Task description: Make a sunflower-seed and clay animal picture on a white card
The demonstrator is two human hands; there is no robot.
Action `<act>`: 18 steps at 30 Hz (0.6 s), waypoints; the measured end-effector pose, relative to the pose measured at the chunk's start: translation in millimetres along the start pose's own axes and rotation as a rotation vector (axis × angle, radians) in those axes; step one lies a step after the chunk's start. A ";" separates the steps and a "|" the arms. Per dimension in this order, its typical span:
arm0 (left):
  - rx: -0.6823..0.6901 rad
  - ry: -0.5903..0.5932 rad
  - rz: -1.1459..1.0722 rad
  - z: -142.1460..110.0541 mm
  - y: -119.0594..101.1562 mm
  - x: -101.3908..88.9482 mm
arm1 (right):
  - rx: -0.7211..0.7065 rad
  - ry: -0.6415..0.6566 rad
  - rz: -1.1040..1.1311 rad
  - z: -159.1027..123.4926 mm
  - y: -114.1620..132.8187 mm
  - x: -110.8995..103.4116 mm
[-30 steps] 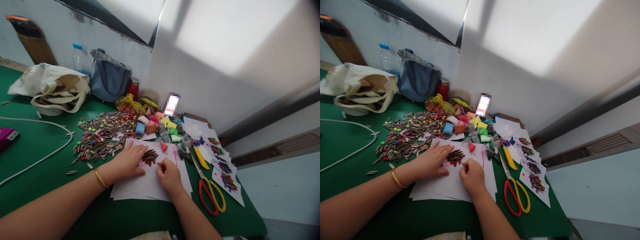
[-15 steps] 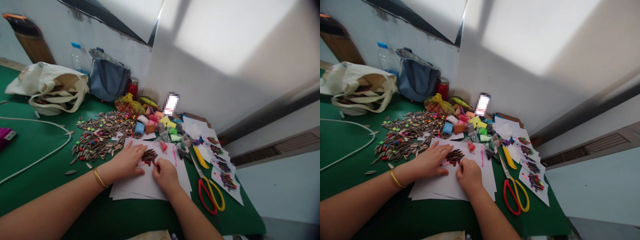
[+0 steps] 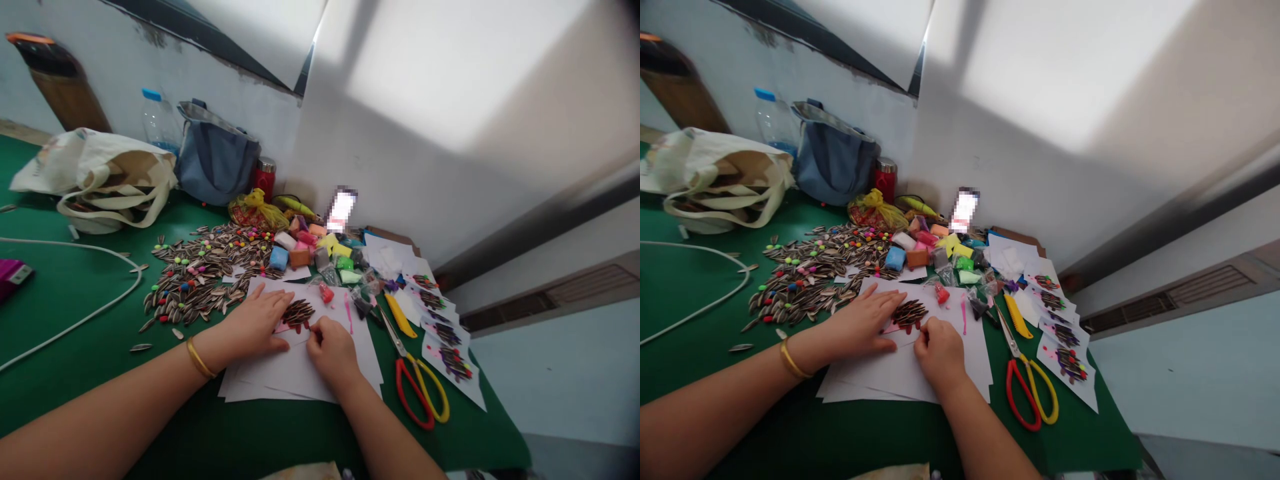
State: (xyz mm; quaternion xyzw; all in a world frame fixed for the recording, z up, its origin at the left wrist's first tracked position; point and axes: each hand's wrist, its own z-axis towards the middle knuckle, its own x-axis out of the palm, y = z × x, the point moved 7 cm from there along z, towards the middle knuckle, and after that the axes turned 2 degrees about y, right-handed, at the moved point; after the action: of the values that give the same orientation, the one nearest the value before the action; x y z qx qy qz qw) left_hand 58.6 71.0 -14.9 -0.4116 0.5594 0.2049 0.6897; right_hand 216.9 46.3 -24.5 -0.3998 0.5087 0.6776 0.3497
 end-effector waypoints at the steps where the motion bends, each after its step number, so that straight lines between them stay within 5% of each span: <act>1: 0.001 -0.002 -0.001 -0.1 -0.2 -0.2 | -0.001 0.006 -0.016 0.5 0.7 0.7; 8: 0.010 -0.004 -0.005 -0.3 1.7 2.2 | 0.006 0.015 0.021 2.5 0.3 1.6; 14: 0.015 -0.017 -0.018 -0.2 3.8 3.2 | 0.173 -0.166 0.446 -1.2 -30.7 -11.0; 18: 0.033 -0.009 -0.023 0.0 5.7 1.3 | 0.168 -0.226 0.394 5.1 -43.6 -32.1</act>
State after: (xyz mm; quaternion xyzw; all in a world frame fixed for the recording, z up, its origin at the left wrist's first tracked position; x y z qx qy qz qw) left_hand 54.7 74.0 -18.0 -0.4056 0.5549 0.1896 0.7012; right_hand 268.4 59.4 -12.8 -0.1839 0.5890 0.7286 0.2973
